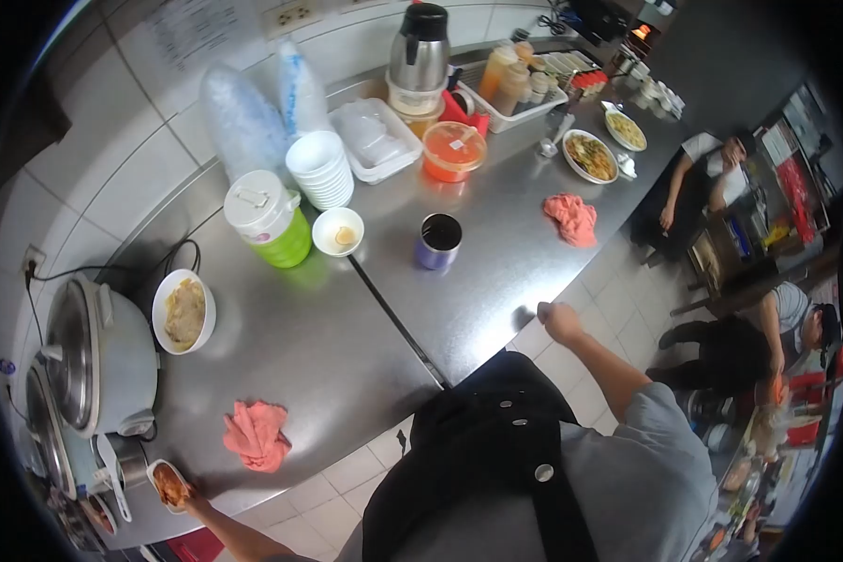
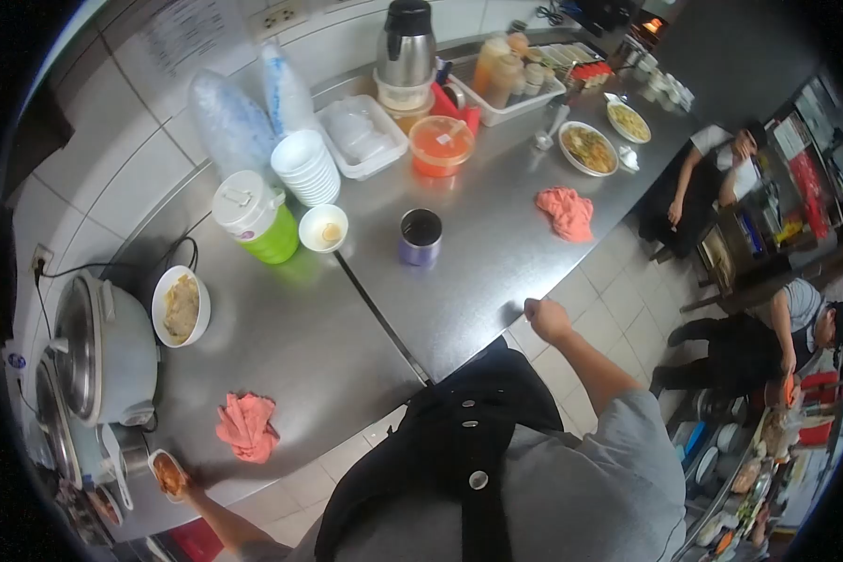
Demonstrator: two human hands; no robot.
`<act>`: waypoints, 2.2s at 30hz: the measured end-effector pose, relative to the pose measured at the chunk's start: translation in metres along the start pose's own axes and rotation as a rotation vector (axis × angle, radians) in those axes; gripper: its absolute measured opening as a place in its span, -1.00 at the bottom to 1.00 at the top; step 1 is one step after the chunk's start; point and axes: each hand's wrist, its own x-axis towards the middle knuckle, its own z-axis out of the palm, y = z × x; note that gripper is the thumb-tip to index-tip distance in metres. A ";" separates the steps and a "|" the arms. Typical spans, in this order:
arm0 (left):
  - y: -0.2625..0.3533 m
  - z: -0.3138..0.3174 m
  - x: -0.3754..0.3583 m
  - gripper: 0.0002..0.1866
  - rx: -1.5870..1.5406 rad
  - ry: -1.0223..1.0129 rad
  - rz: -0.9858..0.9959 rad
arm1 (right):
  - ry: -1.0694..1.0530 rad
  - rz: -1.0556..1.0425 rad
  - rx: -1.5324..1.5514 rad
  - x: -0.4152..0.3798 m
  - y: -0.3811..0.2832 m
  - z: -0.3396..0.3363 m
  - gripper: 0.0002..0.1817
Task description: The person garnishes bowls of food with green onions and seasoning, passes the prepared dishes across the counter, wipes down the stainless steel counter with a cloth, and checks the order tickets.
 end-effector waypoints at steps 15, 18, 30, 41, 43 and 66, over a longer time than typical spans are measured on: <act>0.011 -0.030 -0.197 -0.58 0.656 0.066 0.610 | 0.721 -0.090 0.131 0.137 0.102 -0.094 -0.79; 0.119 0.069 -0.342 -0.55 -0.203 -0.003 0.019 | 0.653 -0.234 -0.029 0.177 0.133 -0.072 -0.49; 0.185 0.363 -0.680 -0.46 0.012 -0.457 -0.190 | 0.378 -0.388 0.030 0.327 0.122 -0.078 -0.41; 0.135 0.562 -0.749 -0.61 -0.051 -0.948 -0.313 | 0.312 -0.455 0.191 0.219 0.207 -0.129 -0.36; 0.138 0.597 -0.750 -0.64 0.059 -1.009 -0.311 | 0.224 -0.390 -0.071 0.208 0.201 -0.154 -0.41; 0.159 0.625 -0.850 -0.47 0.080 -0.268 -0.107 | 0.014 -0.997 -0.112 0.621 0.118 -0.337 -0.29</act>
